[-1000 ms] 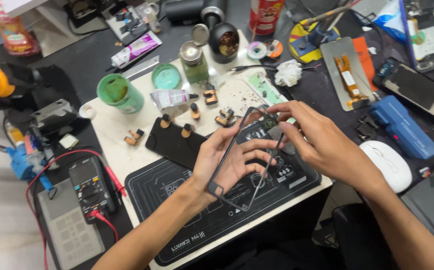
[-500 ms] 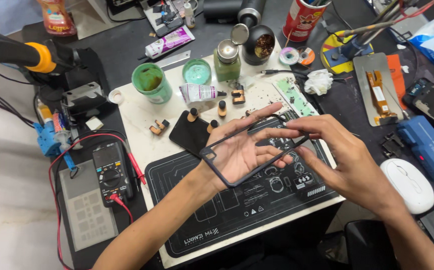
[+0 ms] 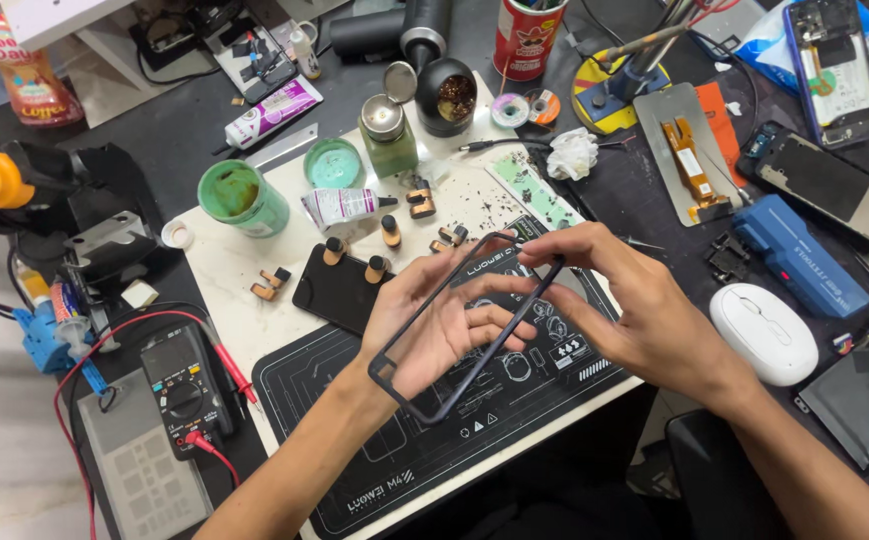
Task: The person applies adhesive from a tube to the inner edges of a smartphone frame, then aligns and presses a back panel onto the device.
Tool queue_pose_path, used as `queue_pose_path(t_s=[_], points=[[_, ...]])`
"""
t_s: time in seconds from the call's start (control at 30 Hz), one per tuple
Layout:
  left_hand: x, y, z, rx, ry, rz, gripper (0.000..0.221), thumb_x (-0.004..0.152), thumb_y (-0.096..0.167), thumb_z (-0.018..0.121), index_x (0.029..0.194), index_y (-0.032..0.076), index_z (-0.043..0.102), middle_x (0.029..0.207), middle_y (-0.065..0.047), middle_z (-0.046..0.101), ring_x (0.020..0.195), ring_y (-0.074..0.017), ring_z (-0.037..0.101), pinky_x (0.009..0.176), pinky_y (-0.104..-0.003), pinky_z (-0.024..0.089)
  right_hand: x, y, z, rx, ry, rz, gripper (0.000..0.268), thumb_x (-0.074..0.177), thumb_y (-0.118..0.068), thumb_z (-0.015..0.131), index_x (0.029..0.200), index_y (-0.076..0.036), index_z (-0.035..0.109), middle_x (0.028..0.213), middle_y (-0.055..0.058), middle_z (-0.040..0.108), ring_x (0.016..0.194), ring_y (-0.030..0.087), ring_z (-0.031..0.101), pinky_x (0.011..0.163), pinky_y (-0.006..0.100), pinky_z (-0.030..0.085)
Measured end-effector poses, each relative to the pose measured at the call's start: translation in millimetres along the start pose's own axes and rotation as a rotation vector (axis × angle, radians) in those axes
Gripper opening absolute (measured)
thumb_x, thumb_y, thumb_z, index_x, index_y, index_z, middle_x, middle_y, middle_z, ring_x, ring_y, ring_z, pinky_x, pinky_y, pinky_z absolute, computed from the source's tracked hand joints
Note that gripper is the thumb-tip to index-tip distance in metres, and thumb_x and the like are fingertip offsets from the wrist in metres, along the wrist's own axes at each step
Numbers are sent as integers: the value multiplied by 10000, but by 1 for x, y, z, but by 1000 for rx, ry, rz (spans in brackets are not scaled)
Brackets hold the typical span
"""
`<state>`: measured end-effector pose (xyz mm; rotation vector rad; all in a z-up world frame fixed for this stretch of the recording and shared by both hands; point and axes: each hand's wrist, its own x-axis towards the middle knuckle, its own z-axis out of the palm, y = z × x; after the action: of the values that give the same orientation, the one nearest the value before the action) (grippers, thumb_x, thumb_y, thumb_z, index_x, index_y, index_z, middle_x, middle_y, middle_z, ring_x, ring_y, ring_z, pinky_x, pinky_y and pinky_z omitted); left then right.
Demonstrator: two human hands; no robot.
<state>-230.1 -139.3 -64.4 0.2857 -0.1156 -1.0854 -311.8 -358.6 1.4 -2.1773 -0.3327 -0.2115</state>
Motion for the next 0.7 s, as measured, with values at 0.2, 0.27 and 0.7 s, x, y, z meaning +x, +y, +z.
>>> queue_pose_path(t_s=[0.2,0.27,0.7], points=[[0,-11,20,-10,-9,-41,702,1088,558,306,1661,161,221,1362,-315,497,1211,-558,581,1009,-671,508,4,6,-2,31,-79,-17,432,909,20,615,1332,-27,544,1299,125,668,1247,265,673,1017,380,552],[1,-11,24,21,-59,-39,674,1090,553,306,1665,217,201,1407,-324,472,1204,-550,584,992,-644,520,4,6,-3,78,-120,-6,480,906,52,560,1377,-26,510,1349,133,644,1281,270,650,1014,380,559],[-12,-8,43,671,125,259,730,1027,262,580,1664,138,245,1199,-81,483,963,-146,513,838,-311,472,5,-5,-7,172,-158,-11,350,936,-30,623,1286,-33,638,1331,120,703,1263,250,677,1048,387,521]])
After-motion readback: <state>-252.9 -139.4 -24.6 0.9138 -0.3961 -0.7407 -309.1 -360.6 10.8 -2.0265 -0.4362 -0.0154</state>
